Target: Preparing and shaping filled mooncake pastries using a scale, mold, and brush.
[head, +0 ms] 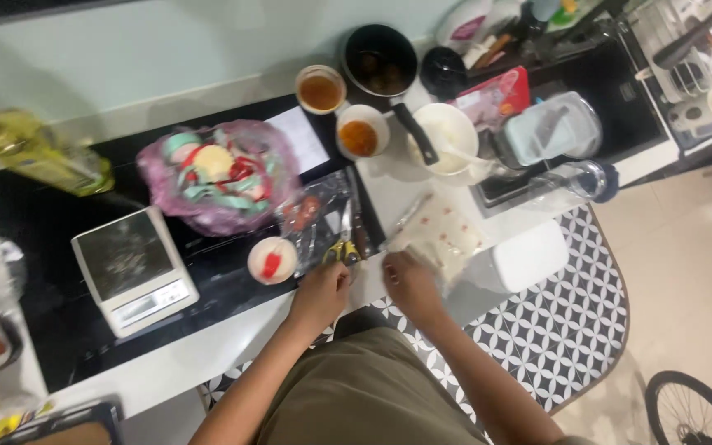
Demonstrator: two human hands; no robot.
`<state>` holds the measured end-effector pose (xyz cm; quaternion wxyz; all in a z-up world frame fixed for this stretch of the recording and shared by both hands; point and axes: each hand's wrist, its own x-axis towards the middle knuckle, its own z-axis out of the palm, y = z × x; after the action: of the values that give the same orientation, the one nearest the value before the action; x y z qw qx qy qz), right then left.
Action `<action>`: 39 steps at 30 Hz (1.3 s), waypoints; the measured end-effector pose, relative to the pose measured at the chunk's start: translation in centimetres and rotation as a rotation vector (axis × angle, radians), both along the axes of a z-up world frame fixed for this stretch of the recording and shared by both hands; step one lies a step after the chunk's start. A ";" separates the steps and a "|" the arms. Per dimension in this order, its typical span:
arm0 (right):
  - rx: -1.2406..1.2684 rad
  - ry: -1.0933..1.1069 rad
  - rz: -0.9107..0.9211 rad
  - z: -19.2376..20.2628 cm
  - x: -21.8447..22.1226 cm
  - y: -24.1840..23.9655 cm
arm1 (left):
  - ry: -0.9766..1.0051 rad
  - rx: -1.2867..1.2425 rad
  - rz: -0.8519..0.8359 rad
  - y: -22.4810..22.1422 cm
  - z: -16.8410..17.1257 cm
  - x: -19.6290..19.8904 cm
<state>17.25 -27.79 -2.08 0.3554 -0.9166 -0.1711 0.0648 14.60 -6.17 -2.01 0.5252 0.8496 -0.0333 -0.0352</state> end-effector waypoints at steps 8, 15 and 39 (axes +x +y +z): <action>-0.588 -0.073 -0.378 1.5 3.6 -9.9 | 0.093 0.433 0.053 -6.7 -3.0 6.7; -0.485 -0.043 0.028 -2.7 7.4 -11.2 | 0.245 0.584 0.211 -9.7 -4.4 8.1; -0.100 -0.032 1.135 -4.0 17.6 -5.5 | 0.028 0.296 0.523 -17.1 1.3 -7.9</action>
<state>34.83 -33.27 -6.11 0.2185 -0.6974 -0.6390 0.2398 6.69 -23.31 -0.67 0.3875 0.8960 0.1994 0.0853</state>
